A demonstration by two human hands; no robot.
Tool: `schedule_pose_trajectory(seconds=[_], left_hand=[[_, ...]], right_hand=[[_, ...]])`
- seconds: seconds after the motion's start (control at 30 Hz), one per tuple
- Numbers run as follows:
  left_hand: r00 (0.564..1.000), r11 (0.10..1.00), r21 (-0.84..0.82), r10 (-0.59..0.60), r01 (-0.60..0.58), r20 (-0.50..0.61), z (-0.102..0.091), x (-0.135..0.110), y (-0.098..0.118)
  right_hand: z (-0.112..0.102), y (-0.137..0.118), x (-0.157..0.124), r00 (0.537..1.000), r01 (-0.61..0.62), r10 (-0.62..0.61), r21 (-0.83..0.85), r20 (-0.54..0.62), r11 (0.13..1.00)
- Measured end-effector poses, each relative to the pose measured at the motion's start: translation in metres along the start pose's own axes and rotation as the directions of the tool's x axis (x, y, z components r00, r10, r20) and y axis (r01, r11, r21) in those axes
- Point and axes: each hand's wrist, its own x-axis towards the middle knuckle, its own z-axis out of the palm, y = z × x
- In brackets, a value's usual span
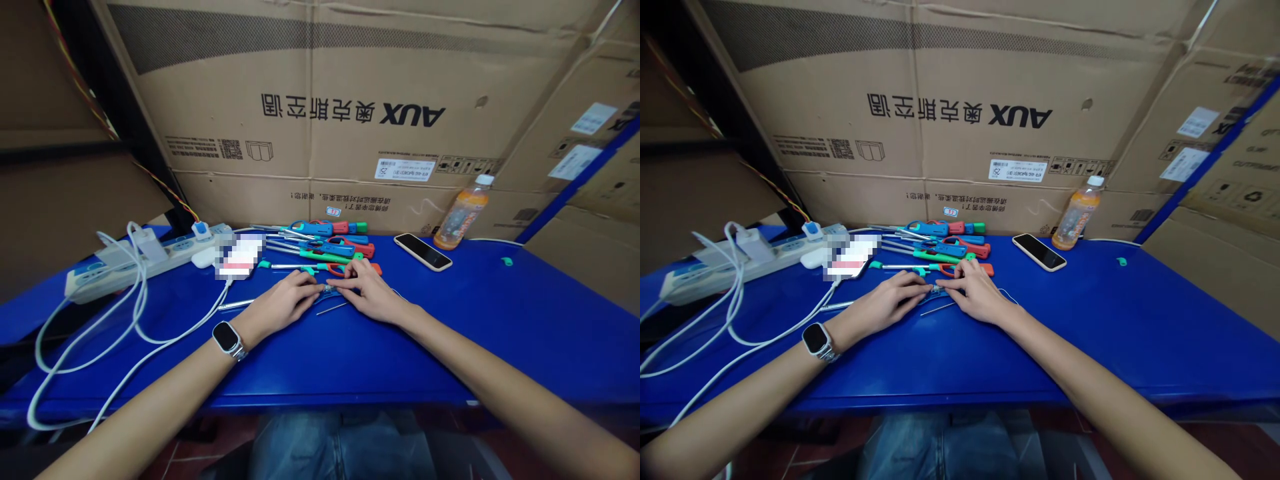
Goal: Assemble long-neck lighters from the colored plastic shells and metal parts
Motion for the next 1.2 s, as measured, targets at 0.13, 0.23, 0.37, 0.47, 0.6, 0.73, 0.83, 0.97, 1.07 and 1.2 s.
schedule_pose_trajectory(seconds=[0.13, 0.23, 0.37, 0.47, 0.6, 0.73, 0.83, 0.97, 1.07, 1.2], left_hand=[[0.998, 0.995, 0.092, 0.028, -0.032, 0.050, -0.003, 0.000, 0.003], [0.998, 0.993, 0.114, 0.010, -0.017, 0.063, -0.003, 0.000, 0.005], [1.000, 0.994, 0.109, 0.000, -0.001, 0.012, 0.000, 0.003, 0.004], [0.999, 0.994, 0.101, 0.030, -0.033, 0.035, 0.002, 0.004, 0.003], [0.997, 0.991, 0.118, 0.051, -0.057, 0.050, 0.003, 0.005, 0.002], [0.995, 0.972, 0.228, 0.037, -0.056, 0.088, 0.001, 0.005, 0.006], [0.992, 0.954, 0.290, 0.035, -0.068, 0.119, 0.000, 0.007, 0.009], [0.989, 0.950, 0.297, 0.053, -0.092, 0.138, -0.002, 0.008, 0.010], [0.988, 0.958, 0.267, 0.072, -0.107, 0.137, -0.003, 0.008, 0.009], [0.990, 0.981, 0.172, 0.063, -0.084, 0.123, -0.004, 0.007, 0.004]], right_hand=[[-0.012, -0.008, -0.008, 0.993, 0.085, -0.068, -0.179, 0.096, 0.980], [-0.016, -0.012, -0.012, 0.991, 0.092, -0.067, -0.223, 0.114, 0.971], [-0.015, -0.013, -0.014, 0.992, 0.088, -0.067, -0.203, 0.107, 0.975], [-0.012, -0.011, -0.013, 0.993, 0.066, -0.049, -0.157, 0.111, 0.985], [-0.012, -0.008, -0.014, 0.993, 0.027, -0.016, -0.091, 0.121, 0.996], [-0.016, -0.011, -0.019, 0.993, 0.065, -0.044, -0.189, 0.109, 0.980], [-0.016, -0.014, -0.021, 0.987, 0.100, -0.070, -0.210, 0.144, 0.973], [-0.013, -0.016, -0.021, 0.985, 0.116, -0.081, -0.237, 0.154, 0.965], [-0.012, -0.016, -0.020, 0.984, 0.128, -0.089, -0.269, 0.155, 0.955], [-0.013, -0.016, -0.023, 0.981, 0.152, -0.108, -0.300, 0.159, 0.942]])
